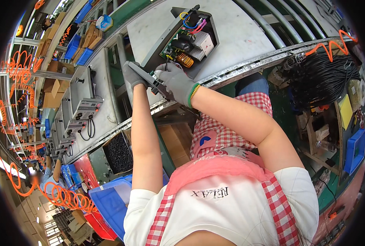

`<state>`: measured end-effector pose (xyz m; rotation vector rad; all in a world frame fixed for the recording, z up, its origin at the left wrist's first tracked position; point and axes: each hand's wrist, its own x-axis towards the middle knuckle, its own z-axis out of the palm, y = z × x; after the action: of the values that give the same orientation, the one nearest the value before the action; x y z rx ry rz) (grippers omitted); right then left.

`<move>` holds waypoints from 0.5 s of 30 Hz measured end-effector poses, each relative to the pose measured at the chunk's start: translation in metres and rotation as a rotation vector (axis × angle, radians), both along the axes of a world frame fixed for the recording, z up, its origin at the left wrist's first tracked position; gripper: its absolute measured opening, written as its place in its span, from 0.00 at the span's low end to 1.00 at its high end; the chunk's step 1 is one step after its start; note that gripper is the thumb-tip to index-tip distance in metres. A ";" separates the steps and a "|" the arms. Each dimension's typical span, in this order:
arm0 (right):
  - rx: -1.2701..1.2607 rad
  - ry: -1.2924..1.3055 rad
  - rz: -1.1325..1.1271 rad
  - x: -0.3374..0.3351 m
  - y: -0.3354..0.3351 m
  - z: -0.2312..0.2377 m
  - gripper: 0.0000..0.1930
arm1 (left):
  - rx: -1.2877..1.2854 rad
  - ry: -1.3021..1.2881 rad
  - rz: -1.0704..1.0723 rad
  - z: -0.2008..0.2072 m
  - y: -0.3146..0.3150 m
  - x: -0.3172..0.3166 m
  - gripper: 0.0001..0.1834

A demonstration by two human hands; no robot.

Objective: The person assembles an electronic device by connecting wires and components inside a metal enclosure. They use a screwdriver to secure parts, place yellow insulating pads, and use a heat gun to treat components on a circuit board. The person then places the assembled unit onto a conveyor belt.

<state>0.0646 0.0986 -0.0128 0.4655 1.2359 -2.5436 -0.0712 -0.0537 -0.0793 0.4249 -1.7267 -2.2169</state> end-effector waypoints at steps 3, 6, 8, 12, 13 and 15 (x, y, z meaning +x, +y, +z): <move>-0.114 0.122 0.215 -0.008 0.023 -0.025 0.07 | 0.080 0.001 -0.004 -0.006 -0.005 -0.012 0.16; -0.086 0.148 0.200 -0.015 0.044 -0.033 0.08 | 0.076 -0.017 0.022 -0.005 -0.002 -0.010 0.16; 0.058 0.132 0.112 -0.011 0.060 -0.022 0.10 | 0.077 -0.020 -0.010 -0.002 -0.005 -0.004 0.16; 0.540 0.274 -0.234 -0.019 0.099 -0.059 0.11 | 0.055 -0.022 -0.005 0.002 -0.006 -0.005 0.17; 0.550 0.268 -0.260 -0.012 0.105 -0.063 0.12 | 0.052 -0.022 0.003 0.001 -0.006 -0.004 0.18; 0.599 0.266 -0.226 -0.001 0.108 -0.072 0.13 | -0.190 0.000 0.057 0.003 -0.004 0.000 0.19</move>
<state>0.0638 0.2062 -0.0851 0.4092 2.1728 -2.4278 -0.0710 -0.0575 -0.0760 0.4230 -1.8798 -1.9908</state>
